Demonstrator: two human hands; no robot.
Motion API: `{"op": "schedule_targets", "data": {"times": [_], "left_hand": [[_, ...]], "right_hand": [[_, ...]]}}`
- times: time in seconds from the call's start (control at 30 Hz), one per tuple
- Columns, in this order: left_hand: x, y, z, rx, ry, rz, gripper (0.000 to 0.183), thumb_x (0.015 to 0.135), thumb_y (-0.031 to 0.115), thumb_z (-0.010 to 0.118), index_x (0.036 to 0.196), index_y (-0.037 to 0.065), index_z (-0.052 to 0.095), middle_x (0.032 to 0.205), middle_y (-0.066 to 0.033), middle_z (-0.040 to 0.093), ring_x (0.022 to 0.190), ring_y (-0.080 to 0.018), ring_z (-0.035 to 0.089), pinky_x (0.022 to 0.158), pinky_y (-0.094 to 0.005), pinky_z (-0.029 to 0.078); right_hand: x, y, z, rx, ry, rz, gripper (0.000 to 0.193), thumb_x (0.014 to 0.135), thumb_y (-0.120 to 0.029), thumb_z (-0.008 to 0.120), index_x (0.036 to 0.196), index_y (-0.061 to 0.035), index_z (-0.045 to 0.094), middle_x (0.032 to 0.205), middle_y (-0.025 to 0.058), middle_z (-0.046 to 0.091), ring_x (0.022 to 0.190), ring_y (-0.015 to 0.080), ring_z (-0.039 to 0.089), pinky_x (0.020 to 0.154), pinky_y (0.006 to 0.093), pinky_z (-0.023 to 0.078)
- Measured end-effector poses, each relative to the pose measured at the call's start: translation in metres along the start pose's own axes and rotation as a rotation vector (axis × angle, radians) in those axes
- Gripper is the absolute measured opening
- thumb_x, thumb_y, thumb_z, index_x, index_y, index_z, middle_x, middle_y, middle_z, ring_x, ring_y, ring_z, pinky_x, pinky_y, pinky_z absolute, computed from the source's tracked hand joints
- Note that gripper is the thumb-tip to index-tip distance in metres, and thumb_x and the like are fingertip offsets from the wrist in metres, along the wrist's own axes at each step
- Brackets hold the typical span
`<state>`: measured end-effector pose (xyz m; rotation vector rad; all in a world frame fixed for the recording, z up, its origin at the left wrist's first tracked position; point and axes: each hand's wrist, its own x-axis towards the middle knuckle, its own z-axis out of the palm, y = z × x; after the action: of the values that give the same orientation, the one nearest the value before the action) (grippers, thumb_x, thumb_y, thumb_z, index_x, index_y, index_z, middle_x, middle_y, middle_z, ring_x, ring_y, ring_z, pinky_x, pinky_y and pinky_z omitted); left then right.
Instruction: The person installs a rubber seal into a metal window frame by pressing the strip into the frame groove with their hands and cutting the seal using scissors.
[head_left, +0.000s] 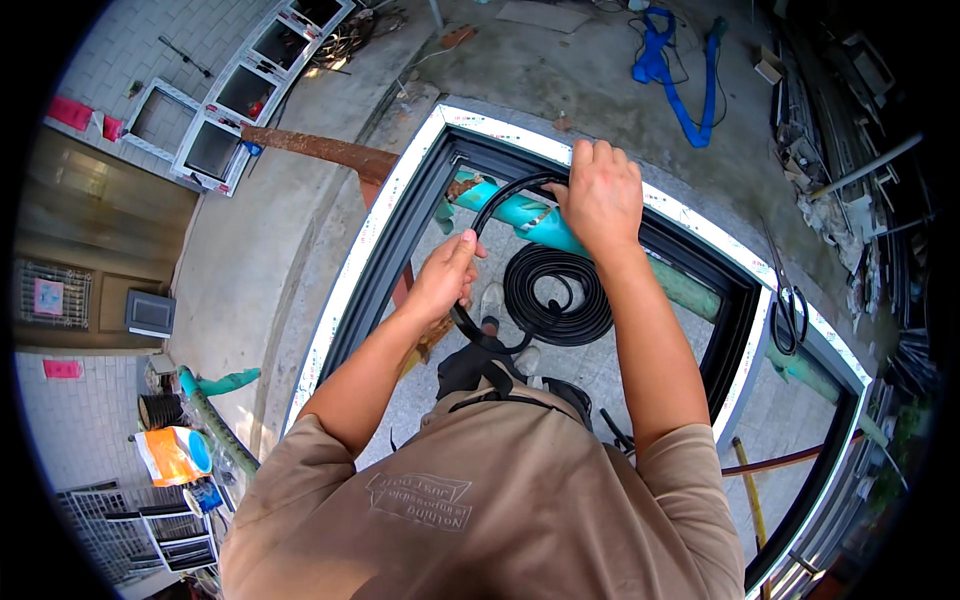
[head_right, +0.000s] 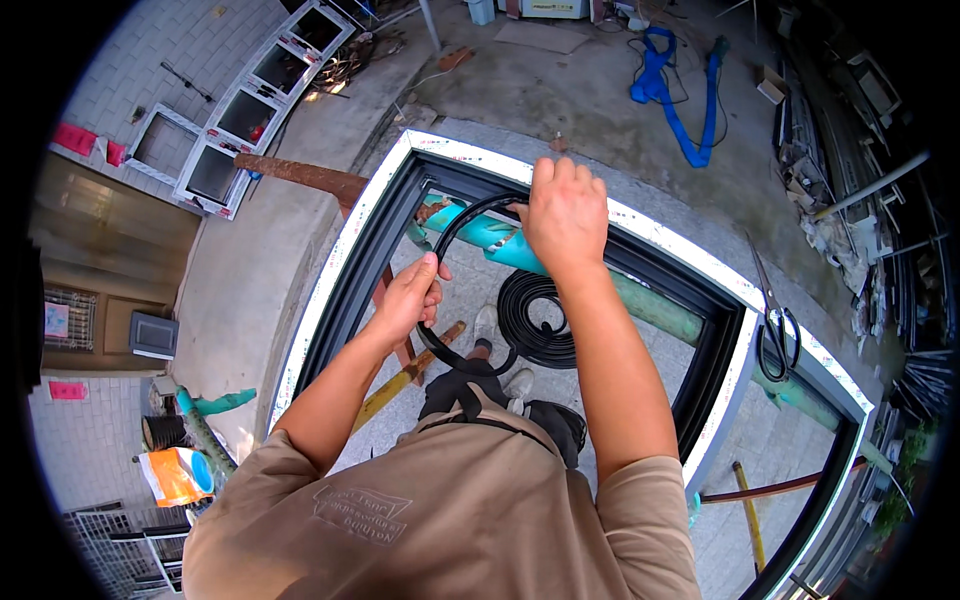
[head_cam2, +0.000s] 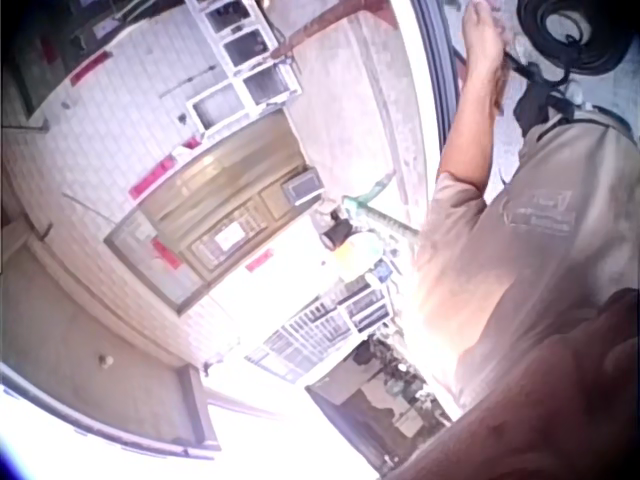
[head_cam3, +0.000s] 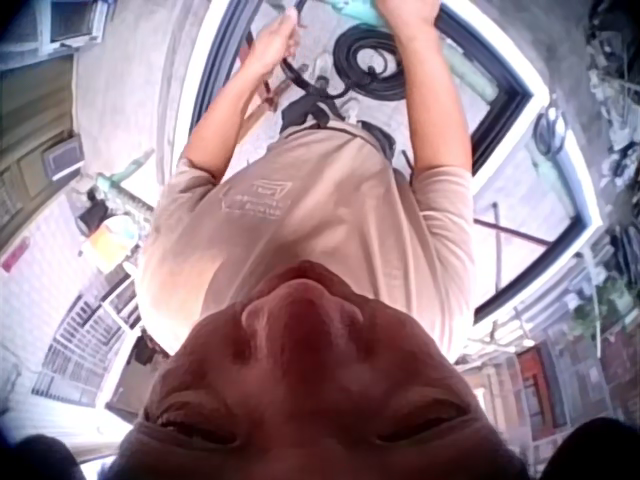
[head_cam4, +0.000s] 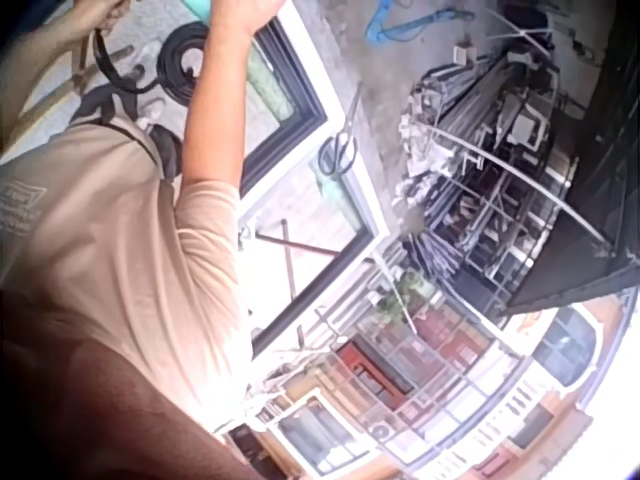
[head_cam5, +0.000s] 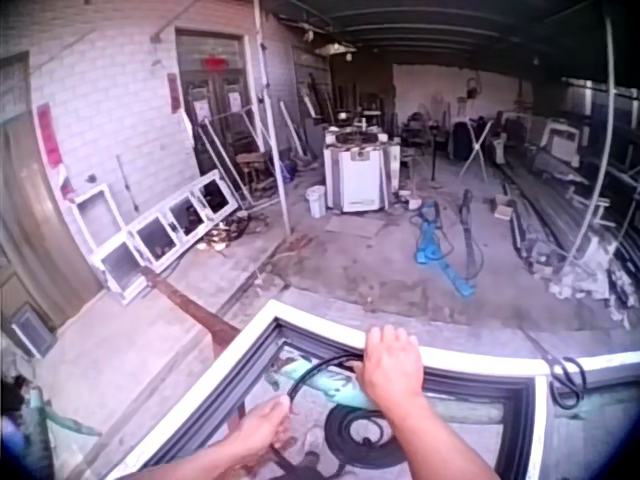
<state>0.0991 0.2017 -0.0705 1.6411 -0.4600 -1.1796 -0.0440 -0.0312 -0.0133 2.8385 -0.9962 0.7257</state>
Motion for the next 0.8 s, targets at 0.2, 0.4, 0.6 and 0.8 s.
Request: {"op": "schedule_targets", "data": {"times": [0.2, 0.4, 0.6, 0.8], "left_hand": [[0.014, 0.069, -0.041, 0.591, -0.059, 0.03, 0.07, 0.122, 0.062, 0.04, 0.107, 0.004, 0.075, 0.077, 0.0027, 0.045, 0.064, -0.0106, 0.044, 0.057, -0.0309, 0.04], [0.024, 0.086, -0.033, 0.963, 0.038, 0.278, 0.056, 0.122, 0.04, 0.043, 0.131, -0.004, 0.076, 0.114, -0.0322, 0.08, 0.112, -0.0551, 0.074, 0.098, -0.0593, 0.056], [0.037, 0.105, -0.02, 1.061, 0.107, 0.501, 0.044, 0.12, 0.03, 0.045, 0.117, -0.005, 0.072, 0.097, -0.0362, 0.076, 0.097, -0.0581, 0.073, 0.093, -0.0674, 0.055], [0.045, 0.103, -0.016, 1.06, 0.142, 0.434, 0.045, 0.12, 0.029, 0.047, 0.133, -0.006, 0.073, 0.107, -0.0361, 0.077, 0.105, -0.0565, 0.074, 0.098, -0.065, 0.056]], "right_hand": [[-0.001, 0.002, 0.002, -0.01, 0.021, -0.002, 0.058, 0.078, -0.042, 0.1, 0.109, -0.0067, 0.066, 0.104, 0.0115, 0.07, 0.101, 0.0329, 0.071, 0.087, 0.0472, 0.054], [-0.001, 0.0, 0.004, -0.026, 0.031, -0.006, 0.059, 0.077, -0.045, 0.1, 0.107, -0.0071, 0.066, 0.102, 0.0108, 0.069, 0.099, 0.0326, 0.071, 0.086, 0.047, 0.054], [0.001, -0.003, 0.001, -0.037, 0.015, 0.007, 0.06, 0.078, -0.047, 0.099, 0.108, -0.0054, 0.067, 0.103, 0.0122, 0.07, 0.1, 0.0341, 0.071, 0.086, 0.0475, 0.054], [0.002, -0.004, -0.004, -0.022, -0.006, 0.005, 0.064, 0.082, -0.053, 0.095, 0.112, -0.0036, 0.068, 0.105, 0.0137, 0.07, 0.103, 0.036, 0.07, 0.088, 0.0487, 0.053]]}}
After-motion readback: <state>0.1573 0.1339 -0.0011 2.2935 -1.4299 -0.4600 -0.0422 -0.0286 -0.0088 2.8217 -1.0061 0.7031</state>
